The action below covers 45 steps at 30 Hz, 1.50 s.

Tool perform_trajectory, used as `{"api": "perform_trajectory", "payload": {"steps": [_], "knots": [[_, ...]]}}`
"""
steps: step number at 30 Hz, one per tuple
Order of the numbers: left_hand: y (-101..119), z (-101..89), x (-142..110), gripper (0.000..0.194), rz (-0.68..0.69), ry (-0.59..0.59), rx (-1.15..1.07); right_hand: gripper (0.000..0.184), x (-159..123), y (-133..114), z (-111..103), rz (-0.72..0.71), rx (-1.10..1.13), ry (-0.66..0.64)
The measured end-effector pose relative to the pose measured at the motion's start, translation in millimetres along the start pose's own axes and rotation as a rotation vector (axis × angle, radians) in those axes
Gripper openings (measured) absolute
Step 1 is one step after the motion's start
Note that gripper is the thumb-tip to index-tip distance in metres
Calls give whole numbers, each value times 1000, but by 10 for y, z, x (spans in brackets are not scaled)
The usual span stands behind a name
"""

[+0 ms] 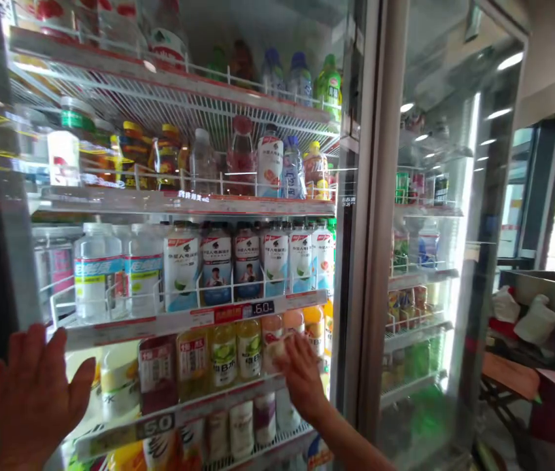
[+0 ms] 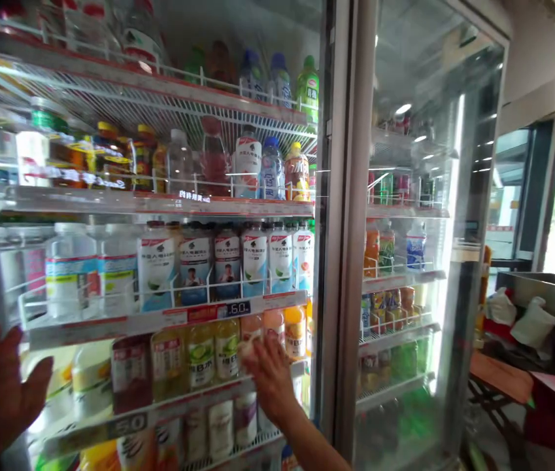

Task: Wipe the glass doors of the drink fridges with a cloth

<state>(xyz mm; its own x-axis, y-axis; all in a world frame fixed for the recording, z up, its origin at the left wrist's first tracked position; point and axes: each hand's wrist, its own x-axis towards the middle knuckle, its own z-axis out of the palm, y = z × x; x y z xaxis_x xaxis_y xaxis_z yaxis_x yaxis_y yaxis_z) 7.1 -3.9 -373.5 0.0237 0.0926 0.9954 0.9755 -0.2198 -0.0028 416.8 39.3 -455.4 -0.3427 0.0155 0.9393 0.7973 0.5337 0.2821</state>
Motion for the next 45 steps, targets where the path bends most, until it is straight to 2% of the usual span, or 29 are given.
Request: {"api": "perform_trajectory", "payload": {"steps": [2, 3, 4, 6, 8, 10, 13, 14, 15, 16, 19, 21, 23, 26, 28, 29, 30, 33, 34, 35, 36, 37, 40, 41, 42, 43, 45], "knots": [[47, 9, -84, 69, 43, 44, 49, 50, -93, -81, 42, -136, 19, -36], [64, 8, -120, 68, 60, 58, 67, 52, -37, 8, 39, -104, -3, 18], [78, 5, -150, 68, 70, 61, 76, 55, 79, 160, 23, -36, -37, 107], [106, -2, -186, 68, 80, 58, 99, 56, 408, 494, -18, 285, -108, 324], [146, -4, -198, 67, 75, 53, 120, 53, 681, 601, -6, 366, -103, 384], [191, -1, -203, 64, 65, 61, 131, 54, 752, 341, 100, 265, -91, 313], [202, -13, -232, 59, 53, 56, 139, 56, 611, -355, 320, -160, -61, 59], [175, -24, -256, 59, 57, 41, 145, 55, 596, -518, 366, -285, -55, -8], [132, -39, -289, 60, 64, 21, 153, 54, 630, -607, 392, -344, -58, -42], [72, -57, -334, 61, 72, 6, 163, 54, 718, -623, 400, -341, -64, -44], [-153, -104, -530, 65, 85, -2, 200, 52, 1145, -499, 411, 9, -76, 117], [-285, -117, -697, 64, 89, 18, 223, 52, 1271, -599, 481, 57, -46, 163], [-364, -115, -867, 62, 110, 34, 236, 54, 1081, -955, 602, -99, -20, 94], [-391, -107, -1073, 59, 155, 34, 233, 54, 473, -1556, 764, -503, 8, -95], [-380, -108, -1148, 59, 182, 36, 219, 52, 284, -1681, 784, -705, 25, -167], [-375, -111, -1167, 59, 193, 37, 210, 52, 334, -1642, 761, -704, 25, -165], [-373, -116, -1175, 59, 199, 38, 202, 54, 476, -1558, 724, -624, 20, -140], [-383, -135, -1170, 61, 203, 34, 175, 51, 1123, -1333, 622, -68, -2, 24], [-388, -145, -1171, 61, 207, 37, 158, 49, 1270, -1351, 622, 29, 3, 51], [-391, -159, -1178, 61, 216, 40, 132, 49, 1326, -1436, 648, 46, 14, 52], [-392, -177, -1192, 61, 230, 45, 98, 50, 1280, -1579, 698, -18, 29, 27], [-391, -200, -1215, 60, 251, 51, 58, 51, 1141, -1760, 766, -143, 46, -17], [-370, -293, -1314, 59, 320, 50, -47, 49, 507, -2258, 970, -628, 79, -178], [-360, -328, -1349, 58, 337, 40, -71, 46, 370, -2340, 1004, -757, 84, -217], [-351, -362, -1379, 57, 345, 34, -93, 45, 328, -2367, 1012, -825, 83, -237], [-343, -395, -1403, 57, 343, 33, -114, 45, 390, -2350, 997, -816, 76, -232], [-332, -454, -1431, 55, 315, 56, -158, 50, 747, -2246, 932, -586, 45, -163]]}}
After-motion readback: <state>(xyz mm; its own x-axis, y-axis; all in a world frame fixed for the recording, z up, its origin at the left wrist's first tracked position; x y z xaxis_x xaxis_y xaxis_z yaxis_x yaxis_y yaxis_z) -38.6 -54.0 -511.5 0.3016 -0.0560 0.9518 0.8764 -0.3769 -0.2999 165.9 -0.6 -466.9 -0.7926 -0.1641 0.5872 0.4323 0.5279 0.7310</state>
